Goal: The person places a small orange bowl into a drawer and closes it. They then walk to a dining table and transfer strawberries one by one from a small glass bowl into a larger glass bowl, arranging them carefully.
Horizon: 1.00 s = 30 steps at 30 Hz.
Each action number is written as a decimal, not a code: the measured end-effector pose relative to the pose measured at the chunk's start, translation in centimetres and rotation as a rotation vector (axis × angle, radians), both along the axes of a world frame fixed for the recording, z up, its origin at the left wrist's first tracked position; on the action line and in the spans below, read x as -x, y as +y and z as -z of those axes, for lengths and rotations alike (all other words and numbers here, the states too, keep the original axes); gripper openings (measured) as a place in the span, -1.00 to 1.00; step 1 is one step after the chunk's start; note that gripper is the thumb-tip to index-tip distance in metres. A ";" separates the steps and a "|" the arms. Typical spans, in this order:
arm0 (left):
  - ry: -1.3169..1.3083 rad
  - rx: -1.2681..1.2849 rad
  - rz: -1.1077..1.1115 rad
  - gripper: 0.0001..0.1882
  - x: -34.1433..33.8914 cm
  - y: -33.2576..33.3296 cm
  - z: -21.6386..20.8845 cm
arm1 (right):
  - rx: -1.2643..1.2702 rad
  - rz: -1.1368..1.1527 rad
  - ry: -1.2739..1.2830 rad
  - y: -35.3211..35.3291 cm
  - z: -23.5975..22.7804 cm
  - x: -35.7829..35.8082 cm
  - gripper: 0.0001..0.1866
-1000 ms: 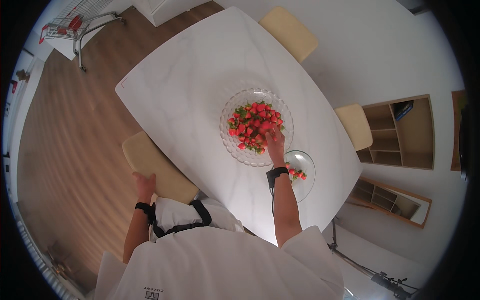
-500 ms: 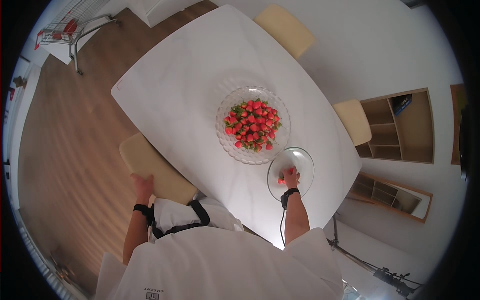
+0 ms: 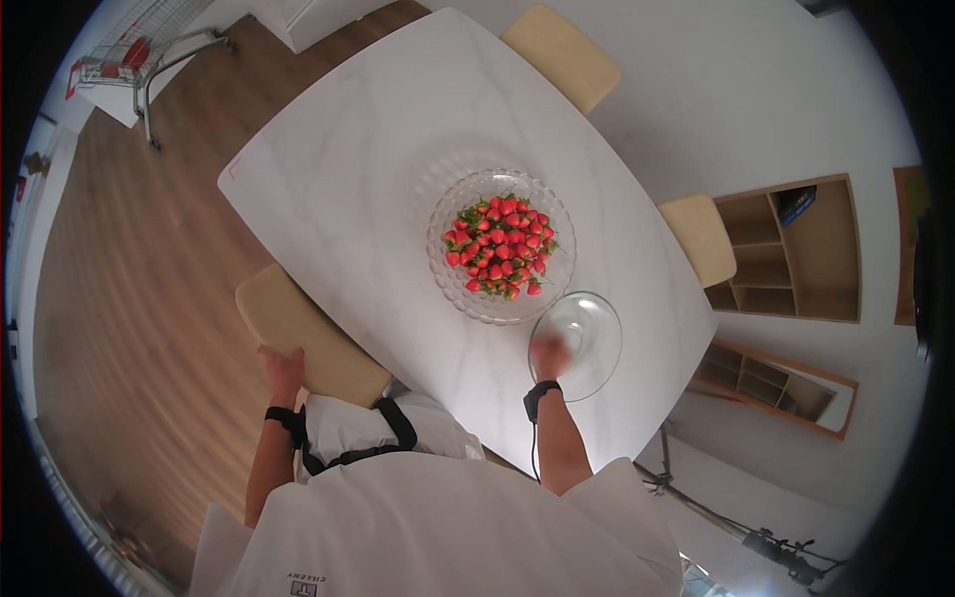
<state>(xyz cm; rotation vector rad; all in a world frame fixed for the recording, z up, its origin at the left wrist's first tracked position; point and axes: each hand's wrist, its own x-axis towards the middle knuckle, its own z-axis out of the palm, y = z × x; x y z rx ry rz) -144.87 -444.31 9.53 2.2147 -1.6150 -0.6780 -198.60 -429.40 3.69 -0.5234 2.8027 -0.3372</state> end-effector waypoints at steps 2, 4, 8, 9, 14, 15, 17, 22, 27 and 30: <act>-0.004 0.028 0.020 -0.27 0.2 -0.1 0.0 | 0.061 0.027 -0.042 -0.3 0.7 0.6 -0.48; 0.061 0.004 0.012 -0.30 0.4 -0.1 -0.5 | 0.120 0.164 -0.171 -1.2 0.6 1.0 -0.44; 0.074 -0.030 -0.032 -0.34 0.9 -0.3 -1.8 | 0.261 0.407 -0.395 -5.7 -4.3 -1.2 -0.40; 0.082 -0.027 -0.048 -0.35 0.8 -0.3 -1.8 | 0.295 0.434 -0.419 -6.3 -5.1 -1.6 -0.39; 0.105 0.005 -0.037 -0.38 1.2 -0.5 -1.8 | 0.361 0.094 -0.165 -3.1 3.3 1.6 -0.47; 0.108 0.010 -0.044 -0.38 0.9 -0.3 -1.5 | 0.369 0.073 -0.141 -3.4 3.6 1.4 -0.49; 0.111 0.003 -0.047 -0.38 1.1 -0.3 -1.8 | 0.381 0.045 -0.083 -3.1 4.0 1.5 -0.55; 0.127 0.014 -0.052 -0.37 0.5 -0.2 -0.9 | 0.443 0.140 -0.321 -4.9 1.1 1.2 -0.62; 0.140 -0.046 -0.077 -0.38 0.9 -0.5 -1.7 | 0.525 0.128 -0.280 -6.0 -1.4 1.2 -0.60; 0.139 -0.026 -0.064 -0.40 0.8 -0.4 -1.3 | 0.569 0.078 -0.129 -4.9 2.7 3.5 -0.57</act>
